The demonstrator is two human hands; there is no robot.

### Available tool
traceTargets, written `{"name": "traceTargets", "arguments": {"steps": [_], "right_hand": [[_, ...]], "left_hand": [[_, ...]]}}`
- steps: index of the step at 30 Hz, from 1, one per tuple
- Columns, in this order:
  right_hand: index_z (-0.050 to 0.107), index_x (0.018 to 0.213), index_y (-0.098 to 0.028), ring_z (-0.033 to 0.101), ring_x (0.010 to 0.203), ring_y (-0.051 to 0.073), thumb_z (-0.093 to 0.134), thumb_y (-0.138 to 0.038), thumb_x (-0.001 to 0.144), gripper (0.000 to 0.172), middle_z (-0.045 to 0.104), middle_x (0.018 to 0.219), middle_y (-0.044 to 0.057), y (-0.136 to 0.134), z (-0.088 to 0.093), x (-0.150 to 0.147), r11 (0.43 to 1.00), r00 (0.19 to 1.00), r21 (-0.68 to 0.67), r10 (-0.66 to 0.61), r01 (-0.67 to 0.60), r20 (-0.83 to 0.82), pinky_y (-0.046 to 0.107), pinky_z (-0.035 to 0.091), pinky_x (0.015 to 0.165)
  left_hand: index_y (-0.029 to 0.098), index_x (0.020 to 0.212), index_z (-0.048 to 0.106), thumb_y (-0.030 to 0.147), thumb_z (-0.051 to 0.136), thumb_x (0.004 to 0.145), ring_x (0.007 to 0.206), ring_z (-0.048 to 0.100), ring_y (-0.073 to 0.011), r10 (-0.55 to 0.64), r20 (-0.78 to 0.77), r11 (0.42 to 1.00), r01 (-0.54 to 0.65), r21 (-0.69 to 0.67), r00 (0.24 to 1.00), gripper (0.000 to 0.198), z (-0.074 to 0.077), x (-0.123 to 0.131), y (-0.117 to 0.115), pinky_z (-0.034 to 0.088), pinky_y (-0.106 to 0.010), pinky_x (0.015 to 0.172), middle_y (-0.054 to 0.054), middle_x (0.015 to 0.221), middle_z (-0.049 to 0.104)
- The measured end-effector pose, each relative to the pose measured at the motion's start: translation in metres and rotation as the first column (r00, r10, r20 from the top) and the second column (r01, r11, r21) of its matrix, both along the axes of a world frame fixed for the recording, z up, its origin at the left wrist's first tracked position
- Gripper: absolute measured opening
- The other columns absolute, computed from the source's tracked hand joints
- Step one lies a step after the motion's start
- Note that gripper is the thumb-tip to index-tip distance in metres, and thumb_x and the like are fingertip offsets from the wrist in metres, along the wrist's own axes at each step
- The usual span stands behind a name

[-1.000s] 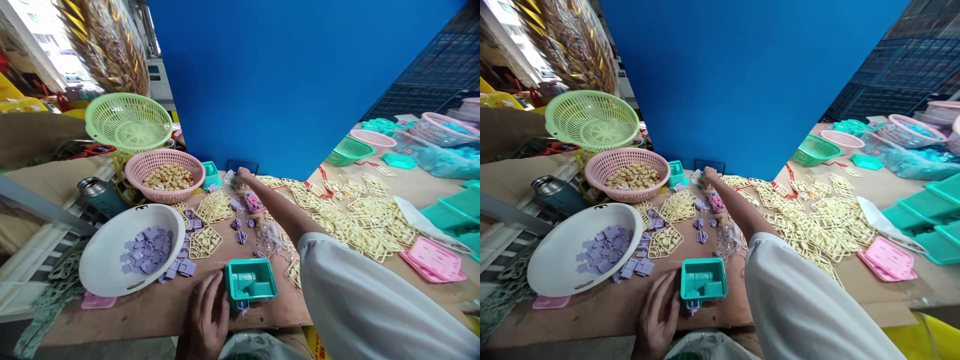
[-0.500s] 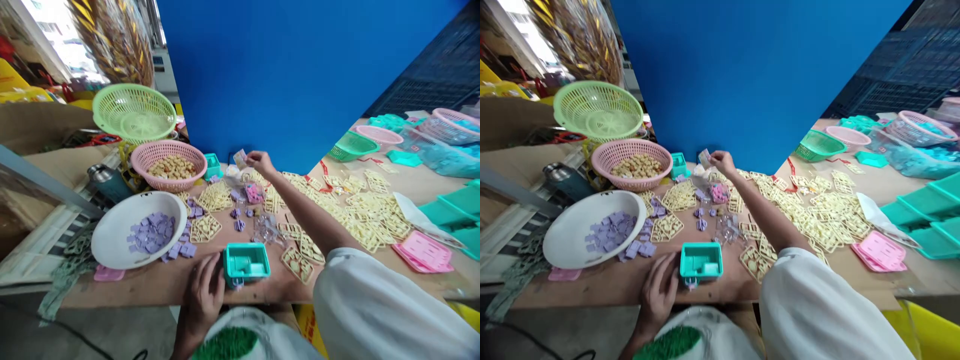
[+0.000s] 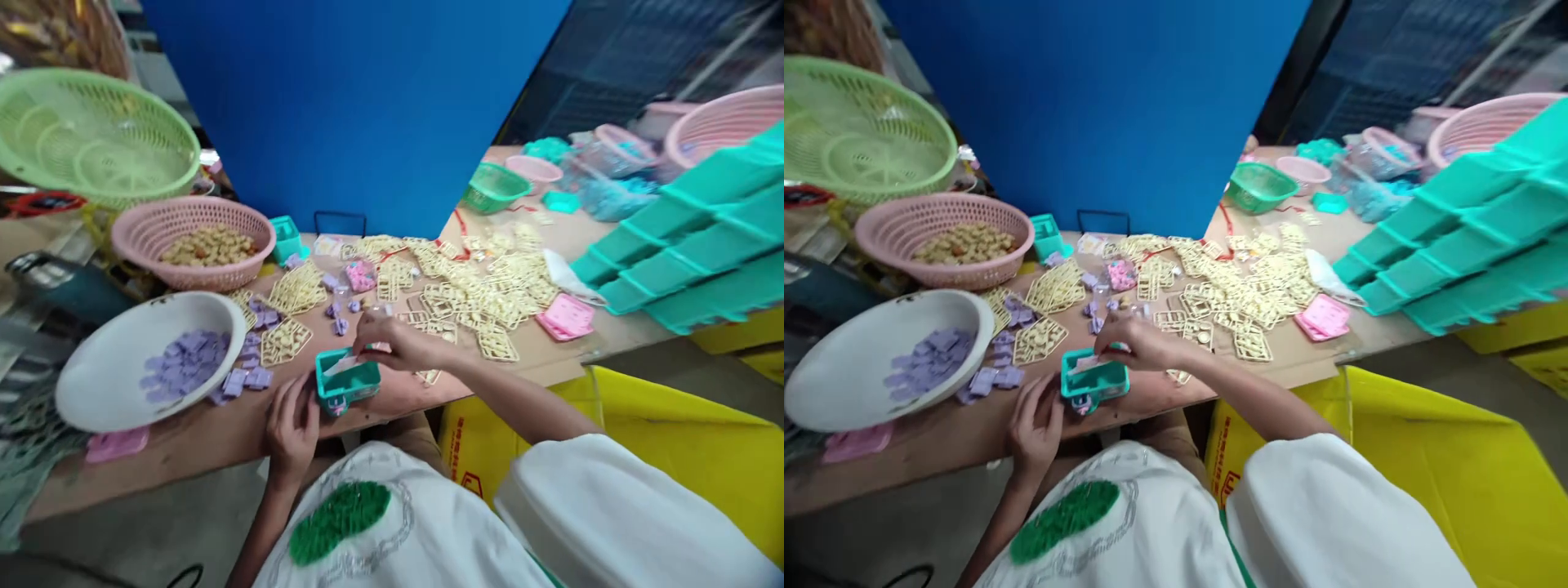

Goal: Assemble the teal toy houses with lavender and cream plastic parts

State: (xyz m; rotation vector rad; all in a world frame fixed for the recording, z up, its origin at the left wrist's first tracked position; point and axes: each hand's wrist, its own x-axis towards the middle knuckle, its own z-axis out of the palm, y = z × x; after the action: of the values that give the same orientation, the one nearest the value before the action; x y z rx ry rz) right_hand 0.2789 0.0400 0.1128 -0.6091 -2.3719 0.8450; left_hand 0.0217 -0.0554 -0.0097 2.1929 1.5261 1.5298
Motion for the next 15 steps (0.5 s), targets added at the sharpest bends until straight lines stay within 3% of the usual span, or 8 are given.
{"name": "traceTargets", "arguments": {"steps": [4, 8, 15], "right_hand": [[0.075, 0.102, -0.014, 0.063, 0.092, 0.021, 0.061, -0.029, 0.106, 0.02, 0.077, 0.097, 0.012, 0.004, -0.004, 0.003, 0.999, 0.999, -0.035, -0.008, 0.009, 0.04, 0.032, 0.051, 0.083], [0.075, 0.094, -0.016, 0.057, 0.094, 0.023, 0.06, -0.016, 0.103, 0.017, 0.078, 0.094, 0.01, 0.003, -0.007, -0.005, 0.99, 0.965, 0.123, -0.097, 0.068, 0.243, 0.037, 0.044, 0.092], [0.073, 0.096, -0.016, 0.054, 0.099, 0.022, 0.058, -0.016, 0.105, 0.017, 0.075, 0.097, 0.009, -0.003, -0.005, -0.017, 0.972, 0.937, 0.231, -0.119, 0.043, 0.328, 0.037, 0.04, 0.096]], "left_hand": [[0.018, 0.13, 0.068, 0.02, 0.061, 0.103, 0.104, 0.074, -0.0238, 0.019, -0.031, 0.998, -0.017, 0.056, 0.999, 0.028, -0.005, -0.001, 0.005, 0.057, -0.035, 0.095, -0.011, 0.115, 0.078], [0.017, 0.129, 0.067, 0.02, 0.061, 0.103, 0.103, 0.074, -0.0242, 0.015, -0.056, 0.997, -0.011, 0.076, 0.998, 0.027, -0.008, -0.002, 0.007, 0.056, -0.034, 0.093, -0.012, 0.114, 0.077], [0.017, 0.131, 0.066, 0.016, 0.061, 0.103, 0.1, 0.072, -0.0236, 0.004, -0.083, 0.993, 0.005, 0.117, 0.997, 0.029, -0.01, -0.004, 0.009, 0.054, -0.033, 0.093, -0.012, 0.113, 0.076]]}}
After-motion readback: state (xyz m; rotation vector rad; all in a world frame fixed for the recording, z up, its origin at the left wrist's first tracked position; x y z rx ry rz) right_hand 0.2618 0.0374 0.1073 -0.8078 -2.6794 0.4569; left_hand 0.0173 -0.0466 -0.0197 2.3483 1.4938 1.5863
